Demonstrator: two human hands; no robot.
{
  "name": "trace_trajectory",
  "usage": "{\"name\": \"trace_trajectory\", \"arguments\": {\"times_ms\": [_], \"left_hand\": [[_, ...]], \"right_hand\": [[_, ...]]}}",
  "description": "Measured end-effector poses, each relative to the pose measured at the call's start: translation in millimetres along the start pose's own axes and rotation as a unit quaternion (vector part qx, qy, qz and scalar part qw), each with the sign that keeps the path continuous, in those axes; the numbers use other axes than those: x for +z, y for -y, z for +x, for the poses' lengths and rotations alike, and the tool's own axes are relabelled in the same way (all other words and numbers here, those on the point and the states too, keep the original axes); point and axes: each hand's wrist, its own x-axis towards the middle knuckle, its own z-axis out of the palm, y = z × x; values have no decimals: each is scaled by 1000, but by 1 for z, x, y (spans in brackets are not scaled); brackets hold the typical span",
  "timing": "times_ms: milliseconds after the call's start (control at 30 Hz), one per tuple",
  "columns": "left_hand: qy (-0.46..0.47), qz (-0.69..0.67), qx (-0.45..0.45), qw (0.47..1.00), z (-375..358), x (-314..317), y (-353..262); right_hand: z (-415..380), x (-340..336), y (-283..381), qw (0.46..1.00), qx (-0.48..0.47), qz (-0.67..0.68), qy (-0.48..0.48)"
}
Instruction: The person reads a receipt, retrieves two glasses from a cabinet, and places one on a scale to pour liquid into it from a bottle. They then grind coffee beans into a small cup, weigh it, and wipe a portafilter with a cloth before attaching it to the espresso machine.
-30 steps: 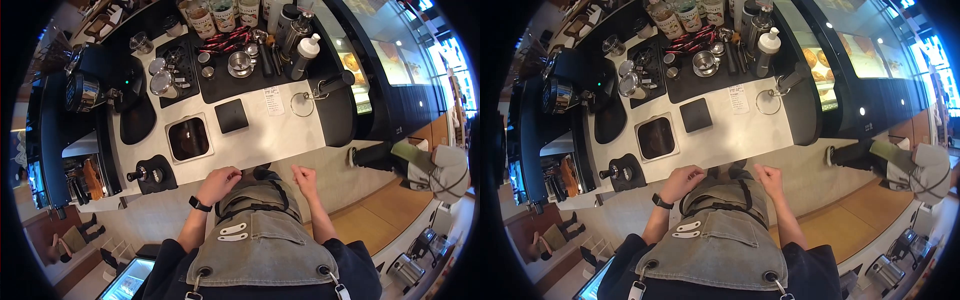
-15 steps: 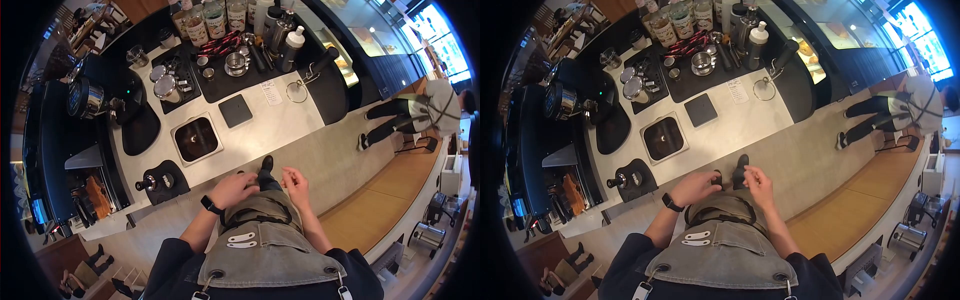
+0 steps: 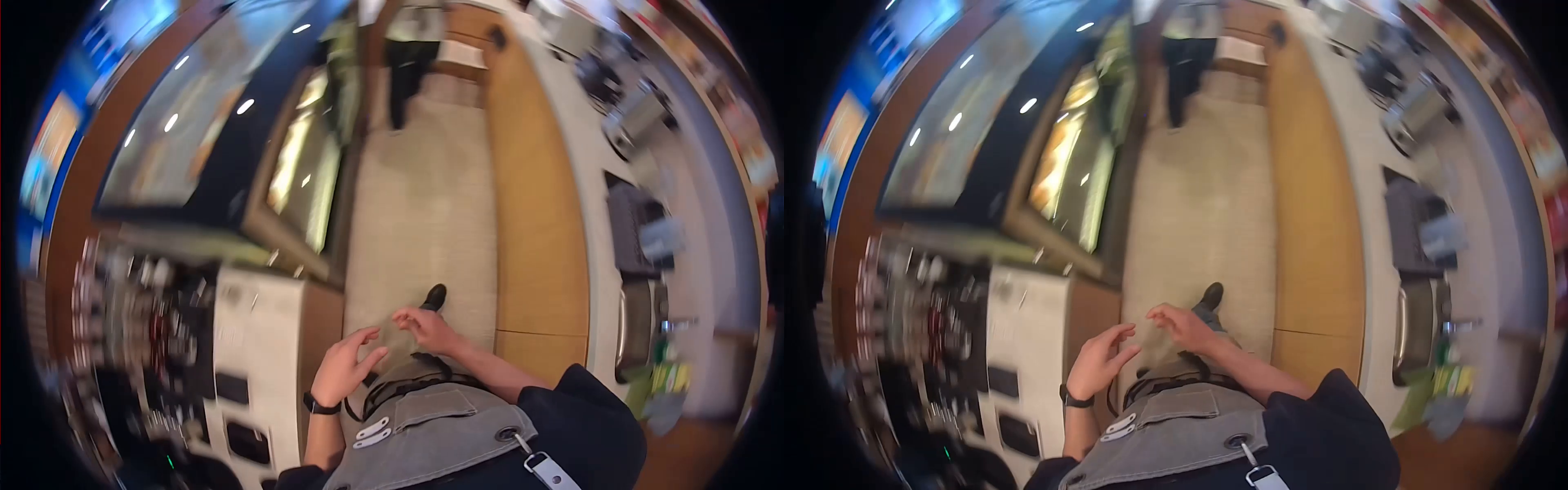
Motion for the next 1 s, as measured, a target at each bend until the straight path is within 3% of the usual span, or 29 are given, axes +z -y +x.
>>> {"name": "trace_trajectory", "arguments": {"times_ms": [200,233,333,433,567,667,700,800,867,1000], "left_hand": [[109,-48,78,990,247,58,-80],[167,-92,90,978,329,85,-109],[230,-157,110,954,457,143,-132],[312,-270,63,909,580,199,-173],[293,-403,-27,866,759,295,-199],[286,-379,-59,878,886,360,-213],[293,-347,-61,889,925,380,-221],[320,-277,-46,905,1024,433,-221],[342,-245,-56,905,1076,473,-222],[395,-204,-106,890,1131,524,-209]], "right_hand": [[34,-174,-65,988,57,80,-115],[37,-227,-82,976,84,109,-170],[38,-309,-99,957,104,79,-258],[44,-364,-118,925,109,68,-359],[69,-415,-132,871,149,40,-466],[104,-461,-156,829,264,56,-489],[124,-477,-178,808,250,73,-529],[191,-556,-210,733,321,-25,-599],[238,-601,-261,667,302,-156,-663],[320,-688,-297,584,437,-181,-660]]}}
